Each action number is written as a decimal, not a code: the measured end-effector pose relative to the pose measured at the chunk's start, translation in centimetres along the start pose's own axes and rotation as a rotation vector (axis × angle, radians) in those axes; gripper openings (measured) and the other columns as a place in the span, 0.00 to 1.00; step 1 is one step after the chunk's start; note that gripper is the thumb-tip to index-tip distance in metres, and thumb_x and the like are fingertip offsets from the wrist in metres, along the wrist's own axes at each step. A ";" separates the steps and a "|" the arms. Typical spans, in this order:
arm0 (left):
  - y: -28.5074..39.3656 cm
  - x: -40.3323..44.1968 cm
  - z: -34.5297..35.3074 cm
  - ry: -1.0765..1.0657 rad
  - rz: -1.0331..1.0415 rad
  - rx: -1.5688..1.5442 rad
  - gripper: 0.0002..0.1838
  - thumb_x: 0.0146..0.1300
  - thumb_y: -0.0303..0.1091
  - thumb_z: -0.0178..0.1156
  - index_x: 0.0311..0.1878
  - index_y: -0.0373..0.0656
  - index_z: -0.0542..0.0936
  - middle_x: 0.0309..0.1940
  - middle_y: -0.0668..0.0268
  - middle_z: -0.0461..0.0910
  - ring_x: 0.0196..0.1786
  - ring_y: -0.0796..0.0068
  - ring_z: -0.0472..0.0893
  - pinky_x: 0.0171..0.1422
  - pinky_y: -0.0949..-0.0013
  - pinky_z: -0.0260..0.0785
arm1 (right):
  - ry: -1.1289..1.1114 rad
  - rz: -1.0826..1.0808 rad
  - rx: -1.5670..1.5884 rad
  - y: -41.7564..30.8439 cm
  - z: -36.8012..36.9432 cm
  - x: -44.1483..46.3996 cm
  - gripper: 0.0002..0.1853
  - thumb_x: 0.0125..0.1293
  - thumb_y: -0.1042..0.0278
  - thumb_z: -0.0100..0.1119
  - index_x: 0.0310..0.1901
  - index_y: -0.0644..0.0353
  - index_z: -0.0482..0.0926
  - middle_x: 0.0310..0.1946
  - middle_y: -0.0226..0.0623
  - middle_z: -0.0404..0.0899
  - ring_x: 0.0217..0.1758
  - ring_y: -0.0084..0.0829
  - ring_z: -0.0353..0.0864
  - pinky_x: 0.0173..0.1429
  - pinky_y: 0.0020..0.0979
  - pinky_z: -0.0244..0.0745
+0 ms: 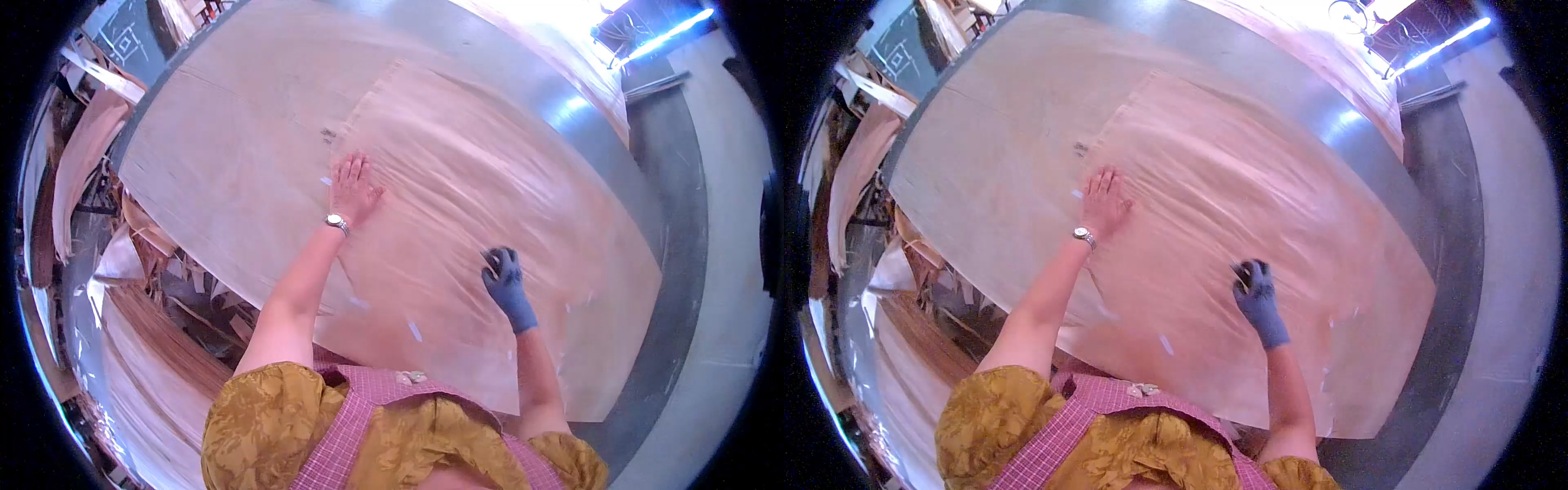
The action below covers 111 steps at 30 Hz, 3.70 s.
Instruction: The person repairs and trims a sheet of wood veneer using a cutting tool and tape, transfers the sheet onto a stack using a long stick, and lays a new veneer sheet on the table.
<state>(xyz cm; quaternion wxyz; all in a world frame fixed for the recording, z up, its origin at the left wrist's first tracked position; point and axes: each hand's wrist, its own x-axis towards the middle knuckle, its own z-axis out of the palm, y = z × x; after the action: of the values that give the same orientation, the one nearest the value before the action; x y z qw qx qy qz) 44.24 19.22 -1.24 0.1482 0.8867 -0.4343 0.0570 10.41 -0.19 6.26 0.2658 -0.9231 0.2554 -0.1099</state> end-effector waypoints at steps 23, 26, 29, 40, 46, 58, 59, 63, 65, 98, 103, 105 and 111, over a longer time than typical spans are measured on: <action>-1.2 1.7 0.4 0.141 -0.138 -0.308 0.25 0.59 0.34 0.61 0.60 0.35 0.73 0.62 0.56 0.69 0.67 0.57 0.67 0.72 0.52 0.56 | -0.452 -0.769 -0.447 -15.2 15.7 31.9 0.10 0.65 0.63 0.52 0.47 0.50 0.75 0.39 0.38 0.79 0.43 0.41 0.81 0.45 0.41 0.77; -0.4 1.8 0.7 0.175 -0.160 -0.283 0.25 0.57 0.34 0.63 0.57 0.35 0.74 0.60 0.56 0.70 0.65 0.56 0.67 0.70 0.51 0.58 | -0.454 -0.871 -0.403 -14.5 15.9 32.5 0.11 0.64 0.64 0.54 0.47 0.50 0.76 0.39 0.36 0.79 0.43 0.39 0.81 0.44 0.39 0.77; 0.1 2.2 0.6 0.160 -0.198 -0.302 0.25 0.57 0.36 0.64 0.57 0.35 0.74 0.60 0.56 0.70 0.64 0.55 0.68 0.68 0.51 0.59 | -0.500 -0.896 -0.428 -14.6 15.6 33.0 0.11 0.63 0.65 0.54 0.47 0.50 0.76 0.40 0.36 0.78 0.44 0.38 0.80 0.45 0.38 0.77; -0.4 2.9 -0.3 0.041 -0.348 -0.355 0.38 0.50 0.36 0.70 0.65 0.38 0.66 0.61 0.56 0.70 0.63 0.54 0.70 0.68 0.52 0.60 | -0.587 -0.748 -0.589 -14.3 15.5 33.4 0.12 0.62 0.63 0.56 0.47 0.49 0.77 0.38 0.36 0.81 0.42 0.39 0.83 0.41 0.42 0.79; -1.3 8.2 -1.2 0.056 -0.274 -0.403 0.51 0.45 0.37 0.75 0.71 0.38 0.58 0.62 0.56 0.70 0.62 0.54 0.70 0.66 0.53 0.61 | -0.738 -0.742 -0.651 -14.1 16.4 35.1 0.07 0.61 0.63 0.57 0.39 0.50 0.81 0.32 0.34 0.83 0.37 0.38 0.84 0.36 0.41 0.79; -7.6 2.0 -2.9 -0.205 -0.231 -0.026 0.45 0.50 0.50 0.72 0.67 0.38 0.66 0.66 0.56 0.65 0.67 0.56 0.66 0.67 0.51 0.60 | -0.543 -0.668 -0.635 -11.6 17.1 34.3 0.05 0.66 0.61 0.53 0.40 0.48 0.76 0.32 0.35 0.82 0.38 0.41 0.83 0.39 0.43 0.76; -8.0 2.1 -2.9 -0.210 -0.222 0.007 0.45 0.49 0.50 0.72 0.67 0.37 0.66 0.66 0.55 0.65 0.67 0.55 0.66 0.68 0.52 0.59 | -0.506 -0.673 -0.585 -11.1 17.8 34.1 0.06 0.66 0.61 0.53 0.40 0.49 0.76 0.32 0.36 0.82 0.38 0.41 0.83 0.39 0.43 0.76; -7.0 4.6 -1.9 -0.018 0.032 -0.117 0.46 0.48 0.51 0.73 0.66 0.34 0.66 0.65 0.51 0.66 0.67 0.53 0.66 0.69 0.53 0.60 | -0.454 -0.597 -0.506 -11.1 21.7 32.1 0.06 0.66 0.60 0.54 0.36 0.50 0.77 0.32 0.37 0.82 0.40 0.42 0.83 0.40 0.43 0.76; -6.4 4.9 -0.5 -0.019 0.091 -0.203 0.48 0.47 0.52 0.73 0.67 0.33 0.65 0.65 0.50 0.66 0.67 0.52 0.65 0.71 0.54 0.58 | -0.478 -0.558 -0.609 -12.0 23.1 31.3 0.06 0.65 0.60 0.54 0.37 0.49 0.77 0.32 0.37 0.82 0.40 0.42 0.83 0.40 0.44 0.76; 24.7 11.4 17.1 -0.374 0.365 0.131 0.46 0.45 0.55 0.75 0.68 0.53 0.67 0.65 0.48 0.68 0.61 0.46 0.75 0.62 0.53 0.71 | -0.168 0.060 -0.633 28.7 -2.7 5.6 0.10 0.71 0.62 0.45 0.45 0.53 0.75 0.41 0.45 0.83 0.44 0.45 0.85 0.42 0.49 0.76; 24.6 10.6 19.6 -0.428 0.362 0.095 0.49 0.44 0.56 0.75 0.70 0.54 0.65 0.69 0.47 0.64 0.68 0.49 0.68 0.67 0.55 0.67 | -0.079 0.178 -0.566 39.0 -9.4 -9.4 0.12 0.71 0.60 0.45 0.43 0.54 0.77 0.36 0.47 0.84 0.41 0.48 0.84 0.43 0.48 0.77; 24.4 10.2 19.9 -0.417 0.339 0.117 0.50 0.44 0.56 0.76 0.70 0.54 0.66 0.69 0.48 0.64 0.70 0.50 0.66 0.68 0.55 0.66 | -0.040 0.174 -0.567 43.5 -11.5 -15.0 0.13 0.72 0.58 0.45 0.45 0.55 0.76 0.37 0.48 0.83 0.42 0.48 0.84 0.45 0.50 0.76; 28.8 7.4 15.4 -0.351 0.345 0.227 0.42 0.51 0.51 0.72 0.70 0.53 0.67 0.70 0.52 0.64 0.72 0.48 0.62 0.72 0.50 0.58 | -0.102 0.348 -0.605 43.9 -16.0 -23.1 0.11 0.71 0.56 0.47 0.44 0.51 0.76 0.41 0.45 0.83 0.45 0.46 0.84 0.45 0.48 0.76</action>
<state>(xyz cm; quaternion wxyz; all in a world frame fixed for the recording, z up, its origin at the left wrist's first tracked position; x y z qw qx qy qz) 25.71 -7.81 -8.05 -0.0415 0.8067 -0.5889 -0.0251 -32.68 -26.86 -5.99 0.0073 -0.9070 0.4162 0.0637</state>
